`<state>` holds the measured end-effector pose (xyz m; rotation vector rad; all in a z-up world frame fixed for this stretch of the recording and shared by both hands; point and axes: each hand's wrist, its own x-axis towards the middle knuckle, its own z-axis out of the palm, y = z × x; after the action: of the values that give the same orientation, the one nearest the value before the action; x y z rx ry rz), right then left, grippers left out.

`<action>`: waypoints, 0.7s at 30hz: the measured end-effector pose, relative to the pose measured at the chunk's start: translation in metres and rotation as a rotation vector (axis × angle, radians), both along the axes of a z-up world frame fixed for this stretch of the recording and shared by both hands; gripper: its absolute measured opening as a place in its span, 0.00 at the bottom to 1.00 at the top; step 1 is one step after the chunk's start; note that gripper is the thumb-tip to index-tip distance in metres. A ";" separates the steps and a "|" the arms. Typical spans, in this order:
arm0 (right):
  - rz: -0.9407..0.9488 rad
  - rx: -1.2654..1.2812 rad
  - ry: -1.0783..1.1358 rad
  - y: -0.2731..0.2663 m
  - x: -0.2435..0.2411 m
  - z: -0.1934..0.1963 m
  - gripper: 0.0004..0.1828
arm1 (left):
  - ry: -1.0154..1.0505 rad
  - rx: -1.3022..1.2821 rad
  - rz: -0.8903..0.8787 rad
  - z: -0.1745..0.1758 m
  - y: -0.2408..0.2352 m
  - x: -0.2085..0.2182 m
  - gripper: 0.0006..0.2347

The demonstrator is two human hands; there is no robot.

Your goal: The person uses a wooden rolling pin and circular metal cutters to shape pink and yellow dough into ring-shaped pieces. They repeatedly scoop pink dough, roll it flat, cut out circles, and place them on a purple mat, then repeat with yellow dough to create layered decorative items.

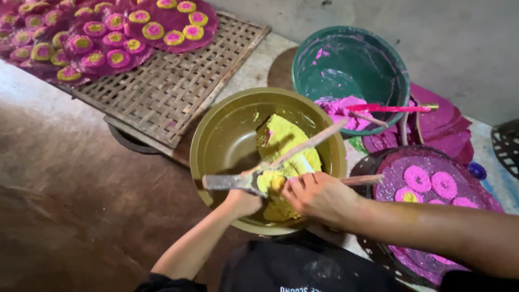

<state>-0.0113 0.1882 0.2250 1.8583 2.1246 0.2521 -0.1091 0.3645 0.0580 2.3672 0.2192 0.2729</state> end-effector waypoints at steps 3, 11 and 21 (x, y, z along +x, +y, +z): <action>-0.021 -0.039 0.008 -0.026 0.009 0.004 0.21 | 0.095 -0.175 0.050 -0.004 0.002 -0.021 0.16; -0.181 -0.069 -0.009 -0.006 0.007 0.044 0.20 | -0.372 0.212 0.043 0.008 0.026 -0.006 0.25; -0.319 0.092 0.217 -0.041 0.029 0.027 0.13 | -0.089 -0.339 0.174 0.011 0.043 -0.002 0.12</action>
<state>0.0177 0.1468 0.2520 2.3355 1.9314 0.0791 -0.1115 0.4077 0.0689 1.9990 0.3972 0.3903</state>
